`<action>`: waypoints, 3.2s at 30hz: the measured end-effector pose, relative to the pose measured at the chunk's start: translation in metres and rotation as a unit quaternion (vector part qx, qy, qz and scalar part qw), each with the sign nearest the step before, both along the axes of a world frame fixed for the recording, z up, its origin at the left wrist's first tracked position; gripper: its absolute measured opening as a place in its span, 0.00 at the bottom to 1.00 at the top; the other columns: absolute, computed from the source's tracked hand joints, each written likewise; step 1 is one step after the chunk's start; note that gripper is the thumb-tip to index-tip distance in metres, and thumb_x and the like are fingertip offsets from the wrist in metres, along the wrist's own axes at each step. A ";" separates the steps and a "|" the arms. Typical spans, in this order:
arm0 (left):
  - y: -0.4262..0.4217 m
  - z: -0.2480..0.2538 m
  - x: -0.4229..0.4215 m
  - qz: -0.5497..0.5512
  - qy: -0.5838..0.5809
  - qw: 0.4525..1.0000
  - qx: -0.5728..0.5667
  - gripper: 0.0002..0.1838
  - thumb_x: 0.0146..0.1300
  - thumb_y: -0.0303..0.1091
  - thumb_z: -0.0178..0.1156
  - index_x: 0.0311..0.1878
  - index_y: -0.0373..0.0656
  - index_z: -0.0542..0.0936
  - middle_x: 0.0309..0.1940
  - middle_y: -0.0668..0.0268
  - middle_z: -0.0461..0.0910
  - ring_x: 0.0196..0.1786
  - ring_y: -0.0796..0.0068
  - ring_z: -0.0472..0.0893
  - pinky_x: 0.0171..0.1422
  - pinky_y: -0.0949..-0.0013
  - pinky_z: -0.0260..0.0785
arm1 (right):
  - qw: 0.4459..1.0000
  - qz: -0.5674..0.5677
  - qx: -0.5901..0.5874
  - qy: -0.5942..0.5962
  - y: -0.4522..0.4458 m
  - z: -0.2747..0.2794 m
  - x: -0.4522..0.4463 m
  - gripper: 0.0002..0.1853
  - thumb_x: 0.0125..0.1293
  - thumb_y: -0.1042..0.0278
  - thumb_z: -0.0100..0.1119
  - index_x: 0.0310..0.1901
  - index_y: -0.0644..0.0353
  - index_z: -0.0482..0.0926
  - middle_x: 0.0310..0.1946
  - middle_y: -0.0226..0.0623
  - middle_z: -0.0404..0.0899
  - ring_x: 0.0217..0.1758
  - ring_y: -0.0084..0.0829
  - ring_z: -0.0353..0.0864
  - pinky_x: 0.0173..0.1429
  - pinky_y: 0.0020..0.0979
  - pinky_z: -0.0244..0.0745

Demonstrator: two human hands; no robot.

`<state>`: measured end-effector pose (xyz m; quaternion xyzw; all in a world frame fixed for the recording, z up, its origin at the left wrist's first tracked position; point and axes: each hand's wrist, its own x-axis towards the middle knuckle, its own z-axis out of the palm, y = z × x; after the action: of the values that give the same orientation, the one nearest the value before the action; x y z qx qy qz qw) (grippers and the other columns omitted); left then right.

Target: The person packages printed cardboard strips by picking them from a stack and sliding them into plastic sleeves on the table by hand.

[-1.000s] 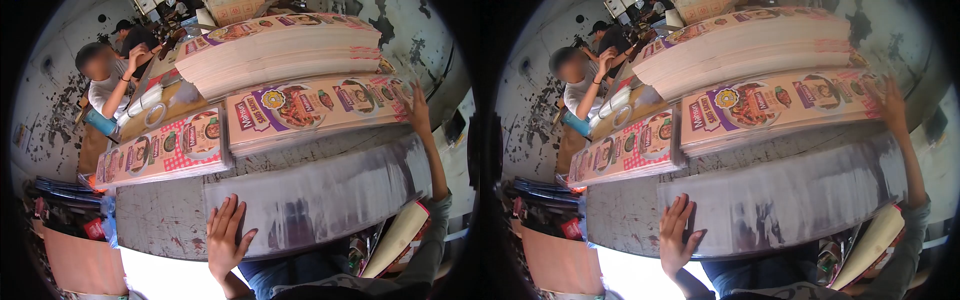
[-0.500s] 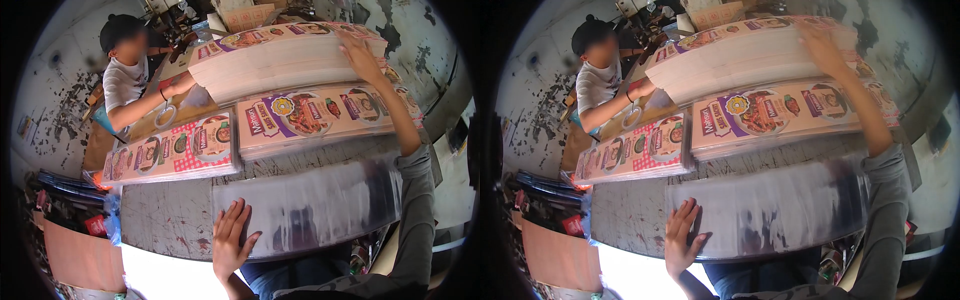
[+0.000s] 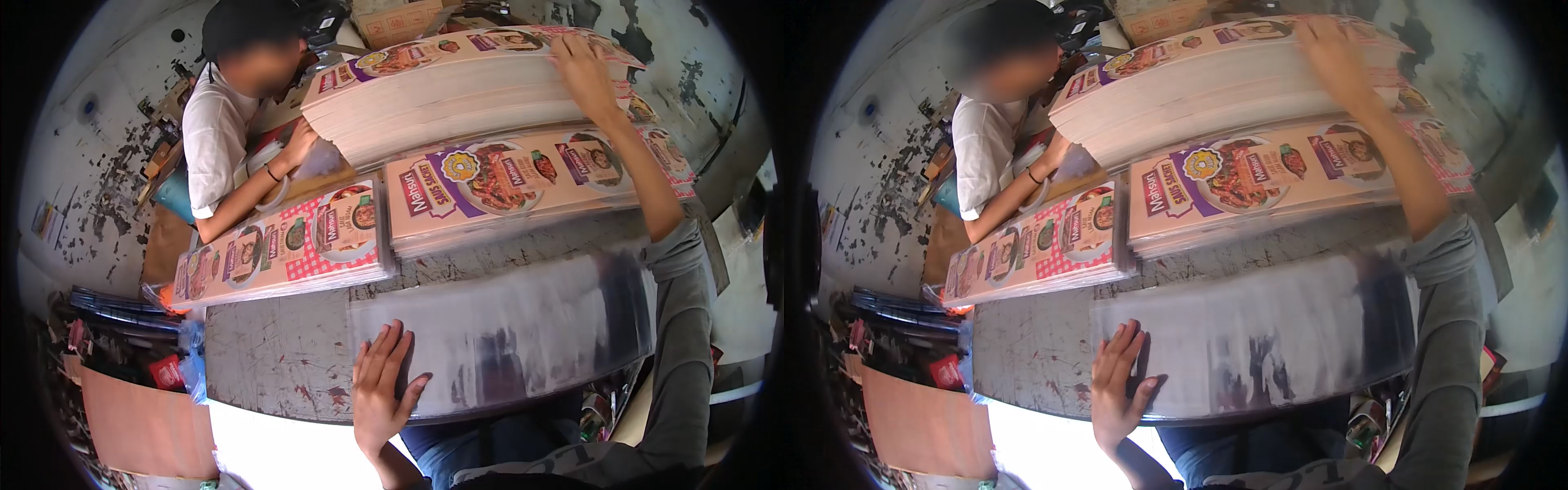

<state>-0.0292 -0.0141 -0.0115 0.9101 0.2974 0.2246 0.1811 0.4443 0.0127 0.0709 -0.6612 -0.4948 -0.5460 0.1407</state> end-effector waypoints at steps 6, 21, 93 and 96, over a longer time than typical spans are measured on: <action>0.001 -0.001 0.000 -0.004 0.000 1.000 0.009 0.27 0.54 0.43 0.60 0.55 0.39 0.73 0.59 0.57 0.68 0.63 0.58 0.66 0.66 0.50 0.52 | 0.994 0.058 -0.054 -0.079 -0.059 0.000 -0.037 0.08 0.55 0.70 0.57 0.35 0.60 0.70 0.34 0.37 0.69 0.42 0.39 0.69 0.46 0.37 0.63; -0.003 0.008 0.033 0.053 0.186 0.978 0.072 0.34 0.62 0.57 0.44 0.66 0.47 0.59 0.67 0.52 0.52 0.70 0.53 0.50 0.69 0.45 0.41 | 0.873 0.154 -0.249 0.391 -0.183 -0.044 -0.092 0.16 0.54 0.64 0.61 0.39 0.61 0.66 0.46 0.42 0.65 0.53 0.43 0.65 0.55 0.38 0.61; -0.004 -0.006 0.029 0.103 -0.093 0.952 0.272 0.07 0.38 0.21 0.51 0.22 0.46 0.68 0.32 0.66 0.68 0.43 0.67 0.69 0.66 0.44 0.41 | 0.842 0.399 -0.106 0.348 -0.034 0.061 -0.221 0.29 0.41 0.52 0.71 0.41 0.64 0.75 0.30 0.39 0.79 0.29 0.35 0.79 0.36 0.30 0.73; -0.002 -0.007 0.029 0.110 -0.086 0.957 0.255 0.06 0.39 0.21 0.51 0.22 0.45 0.68 0.32 0.65 0.68 0.44 0.67 0.70 0.67 0.45 0.42 | 0.797 0.424 -0.126 0.411 -0.020 0.058 -0.253 0.30 0.41 0.52 0.71 0.38 0.68 0.73 0.26 0.44 0.78 0.29 0.37 0.80 0.35 0.34 0.73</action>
<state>-0.0002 -0.0165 -0.0183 0.8650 0.3119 0.3888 -0.0579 0.1913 -0.0075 0.1289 -0.5599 -0.6854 -0.0411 0.4637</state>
